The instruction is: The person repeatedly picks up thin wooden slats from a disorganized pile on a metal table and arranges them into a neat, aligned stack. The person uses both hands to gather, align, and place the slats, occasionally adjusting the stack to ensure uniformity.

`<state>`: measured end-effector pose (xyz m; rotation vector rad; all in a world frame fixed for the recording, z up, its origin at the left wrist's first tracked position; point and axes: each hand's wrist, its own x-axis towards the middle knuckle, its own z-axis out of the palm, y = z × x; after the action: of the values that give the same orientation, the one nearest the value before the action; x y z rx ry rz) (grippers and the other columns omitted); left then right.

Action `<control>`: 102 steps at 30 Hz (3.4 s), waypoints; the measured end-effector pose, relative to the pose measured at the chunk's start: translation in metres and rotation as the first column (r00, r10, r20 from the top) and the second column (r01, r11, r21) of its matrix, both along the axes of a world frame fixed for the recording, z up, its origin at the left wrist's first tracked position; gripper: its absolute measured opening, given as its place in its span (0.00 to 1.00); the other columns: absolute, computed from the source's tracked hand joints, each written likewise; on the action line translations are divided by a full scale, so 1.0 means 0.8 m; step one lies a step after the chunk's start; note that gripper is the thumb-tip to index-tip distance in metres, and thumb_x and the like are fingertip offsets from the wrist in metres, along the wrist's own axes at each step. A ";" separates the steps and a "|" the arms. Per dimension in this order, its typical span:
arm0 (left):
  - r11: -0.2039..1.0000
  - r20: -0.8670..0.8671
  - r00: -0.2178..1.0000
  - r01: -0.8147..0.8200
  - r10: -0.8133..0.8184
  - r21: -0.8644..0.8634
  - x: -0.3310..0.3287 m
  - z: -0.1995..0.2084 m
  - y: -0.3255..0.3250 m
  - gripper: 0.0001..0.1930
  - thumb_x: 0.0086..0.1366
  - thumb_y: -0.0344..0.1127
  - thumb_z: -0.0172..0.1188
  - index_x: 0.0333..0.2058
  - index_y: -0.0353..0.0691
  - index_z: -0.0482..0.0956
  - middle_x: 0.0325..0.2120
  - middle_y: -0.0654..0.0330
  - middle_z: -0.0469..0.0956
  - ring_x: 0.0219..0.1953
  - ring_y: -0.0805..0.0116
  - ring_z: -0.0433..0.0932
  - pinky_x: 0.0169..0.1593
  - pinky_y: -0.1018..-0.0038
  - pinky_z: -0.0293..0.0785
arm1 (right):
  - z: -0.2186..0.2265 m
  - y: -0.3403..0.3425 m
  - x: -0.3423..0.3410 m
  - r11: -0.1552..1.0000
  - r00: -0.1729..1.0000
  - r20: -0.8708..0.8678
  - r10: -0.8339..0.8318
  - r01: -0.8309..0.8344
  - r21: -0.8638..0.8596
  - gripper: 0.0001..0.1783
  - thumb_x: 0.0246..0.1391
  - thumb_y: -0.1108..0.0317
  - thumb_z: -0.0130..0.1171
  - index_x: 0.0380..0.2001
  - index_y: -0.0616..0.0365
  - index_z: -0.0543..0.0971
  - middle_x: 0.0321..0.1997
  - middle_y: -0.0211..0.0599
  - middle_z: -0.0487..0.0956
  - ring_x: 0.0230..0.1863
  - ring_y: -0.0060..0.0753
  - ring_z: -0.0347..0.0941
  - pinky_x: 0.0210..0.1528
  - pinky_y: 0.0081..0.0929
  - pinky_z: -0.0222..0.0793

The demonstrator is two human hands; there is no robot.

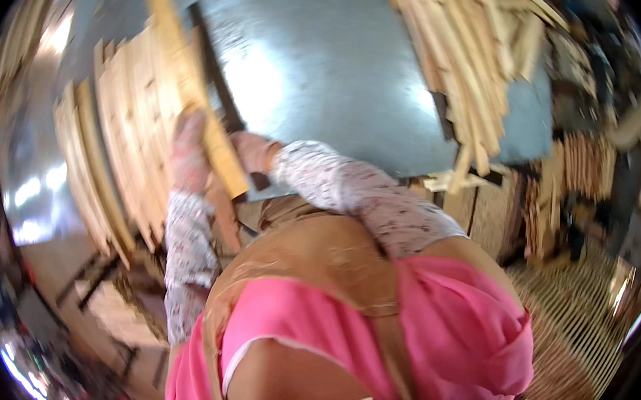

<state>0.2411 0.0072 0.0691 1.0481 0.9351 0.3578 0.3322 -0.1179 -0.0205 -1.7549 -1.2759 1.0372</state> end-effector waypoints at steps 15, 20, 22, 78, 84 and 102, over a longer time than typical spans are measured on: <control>0.513 -0.008 0.527 0.832 -0.850 0.212 0.278 -0.042 -0.404 0.32 0.72 0.46 0.70 0.66 0.31 0.72 0.42 0.61 0.81 0.39 0.73 0.77 0.44 0.75 0.76 | 0.161 -0.576 0.161 -0.211 -0.144 -0.270 -0.952 0.948 0.240 0.21 0.70 0.66 0.60 0.62 0.61 0.80 0.52 0.36 0.86 0.48 0.29 0.82 0.50 0.26 0.80; 0.566 -0.114 0.589 0.679 -0.800 -0.466 0.400 -0.100 -0.514 0.36 0.73 0.46 0.68 0.70 0.38 0.62 0.53 0.51 0.76 0.49 0.52 0.82 0.47 0.66 0.83 | 0.029 -0.873 0.083 -0.705 -0.687 -0.159 -0.709 0.685 0.184 0.18 0.72 0.66 0.57 0.60 0.56 0.82 0.52 0.43 0.89 0.47 0.41 0.86 0.48 0.36 0.81; 0.504 -0.081 0.505 0.810 -0.859 -0.299 0.405 -0.134 -0.519 0.31 0.77 0.48 0.63 0.70 0.45 0.62 0.53 0.49 0.74 0.50 0.47 0.80 0.45 0.62 0.85 | -0.067 -0.917 0.046 -0.739 -0.737 0.169 -0.654 0.670 0.061 0.19 0.70 0.63 0.58 0.60 0.55 0.82 0.48 0.47 0.88 0.47 0.47 0.86 0.48 0.41 0.80; 0.815 -0.583 0.812 0.328 0.016 0.478 -0.067 -0.074 -0.158 0.30 0.76 0.51 0.58 0.66 0.32 0.75 0.55 0.40 0.83 0.59 0.43 0.82 0.65 0.55 0.75 | 0.100 -0.156 0.169 0.766 0.619 -0.495 -0.610 0.622 -0.166 0.44 0.62 0.68 0.68 0.75 0.62 0.57 0.42 0.42 0.80 0.35 0.35 0.84 0.41 0.28 0.88; 0.860 -0.647 0.760 0.288 0.062 0.421 -0.081 -0.049 -0.144 0.34 0.74 0.54 0.60 0.66 0.31 0.74 0.62 0.36 0.78 0.66 0.41 0.75 0.70 0.55 0.68 | 0.142 -0.049 0.056 0.851 0.922 -0.317 -0.222 0.025 -0.524 0.50 0.69 0.47 0.60 0.77 0.72 0.54 0.62 0.64 0.81 0.61 0.59 0.81 0.75 0.50 0.70; 0.540 -0.552 0.828 0.510 -0.099 0.669 0.011 -0.077 -0.176 0.28 0.68 0.31 0.62 0.67 0.36 0.74 0.67 0.40 0.73 0.69 0.39 0.70 0.74 0.52 0.66 | 0.079 -0.383 0.386 0.482 0.176 0.872 -0.456 0.873 0.076 0.33 0.57 0.57 0.67 0.64 0.60 0.75 0.57 0.62 0.81 0.60 0.66 0.77 0.65 0.54 0.73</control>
<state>0.2497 -0.1332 0.0074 2.2094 0.9741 0.2149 0.6408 -0.4239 0.0431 -2.9812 -0.3736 -0.1941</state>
